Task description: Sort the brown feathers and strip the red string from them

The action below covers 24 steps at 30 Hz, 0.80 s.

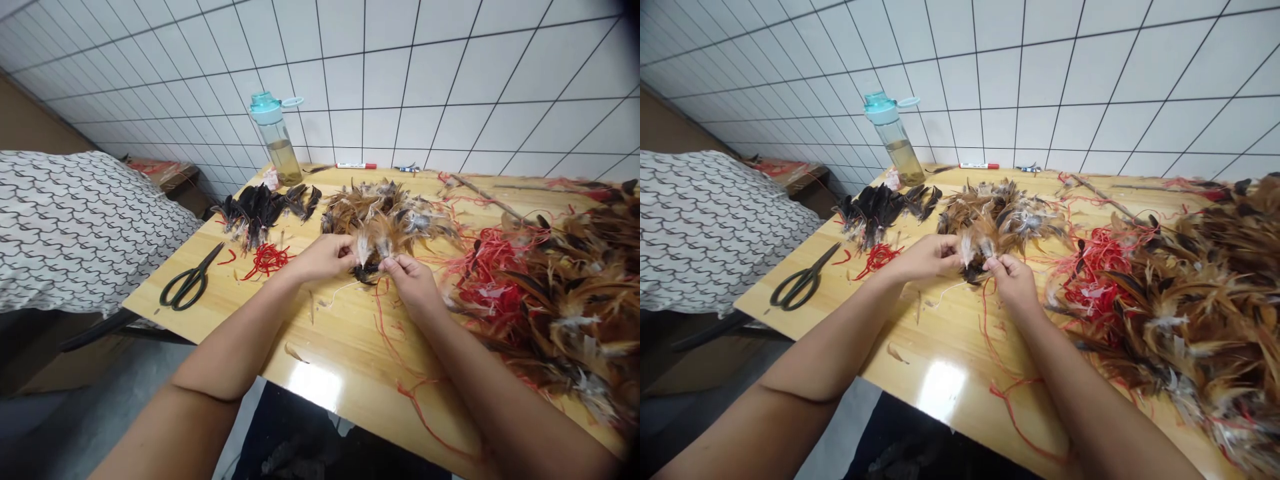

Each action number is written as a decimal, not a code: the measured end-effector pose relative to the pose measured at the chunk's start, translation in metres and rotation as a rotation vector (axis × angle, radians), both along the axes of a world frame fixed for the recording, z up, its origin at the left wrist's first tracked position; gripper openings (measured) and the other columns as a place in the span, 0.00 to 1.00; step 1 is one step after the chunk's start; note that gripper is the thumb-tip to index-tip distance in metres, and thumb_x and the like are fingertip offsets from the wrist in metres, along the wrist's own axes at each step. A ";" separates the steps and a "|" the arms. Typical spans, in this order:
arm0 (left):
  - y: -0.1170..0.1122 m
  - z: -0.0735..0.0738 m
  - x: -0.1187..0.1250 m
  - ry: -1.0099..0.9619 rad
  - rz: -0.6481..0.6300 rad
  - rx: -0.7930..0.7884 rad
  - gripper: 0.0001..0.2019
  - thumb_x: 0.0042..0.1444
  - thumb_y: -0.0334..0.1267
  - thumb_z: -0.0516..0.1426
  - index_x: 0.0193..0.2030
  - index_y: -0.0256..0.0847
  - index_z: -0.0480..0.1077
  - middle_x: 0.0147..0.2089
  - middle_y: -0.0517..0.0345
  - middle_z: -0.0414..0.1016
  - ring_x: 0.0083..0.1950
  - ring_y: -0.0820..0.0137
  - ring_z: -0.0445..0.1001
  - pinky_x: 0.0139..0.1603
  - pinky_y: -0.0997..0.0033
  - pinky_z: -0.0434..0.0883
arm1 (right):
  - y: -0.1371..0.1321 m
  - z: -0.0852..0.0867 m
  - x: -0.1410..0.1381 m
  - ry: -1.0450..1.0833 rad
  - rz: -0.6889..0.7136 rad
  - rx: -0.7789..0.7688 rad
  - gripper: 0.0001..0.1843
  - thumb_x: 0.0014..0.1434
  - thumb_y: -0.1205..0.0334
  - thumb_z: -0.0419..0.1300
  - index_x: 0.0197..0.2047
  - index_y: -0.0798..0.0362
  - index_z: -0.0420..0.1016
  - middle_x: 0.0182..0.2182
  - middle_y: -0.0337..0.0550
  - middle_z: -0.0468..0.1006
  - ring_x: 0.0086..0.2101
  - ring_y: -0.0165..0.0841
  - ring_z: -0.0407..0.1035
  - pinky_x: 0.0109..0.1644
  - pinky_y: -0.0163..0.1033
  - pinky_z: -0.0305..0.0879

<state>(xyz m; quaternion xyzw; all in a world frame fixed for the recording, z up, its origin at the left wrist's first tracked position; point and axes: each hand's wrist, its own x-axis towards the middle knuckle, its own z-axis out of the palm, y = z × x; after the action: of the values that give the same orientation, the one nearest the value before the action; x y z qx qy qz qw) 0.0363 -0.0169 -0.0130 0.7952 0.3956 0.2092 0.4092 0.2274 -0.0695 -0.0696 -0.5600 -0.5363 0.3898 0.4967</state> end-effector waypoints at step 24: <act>-0.011 -0.018 0.022 0.306 0.175 0.176 0.05 0.53 0.37 0.60 0.34 0.38 0.74 0.31 0.58 0.77 0.31 0.73 0.71 0.32 0.75 0.64 | -0.001 0.005 -0.003 -0.029 -0.095 -0.010 0.16 0.54 0.51 0.56 0.25 0.53 0.74 0.20 0.38 0.67 0.27 0.31 0.60 0.32 0.36 0.56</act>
<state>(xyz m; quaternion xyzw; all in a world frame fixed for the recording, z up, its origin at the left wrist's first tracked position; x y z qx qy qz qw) 0.0578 -0.0284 -0.0306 0.8130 0.5010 0.1542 0.2534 0.2249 -0.0706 -0.0646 -0.5930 -0.5141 0.3603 0.5042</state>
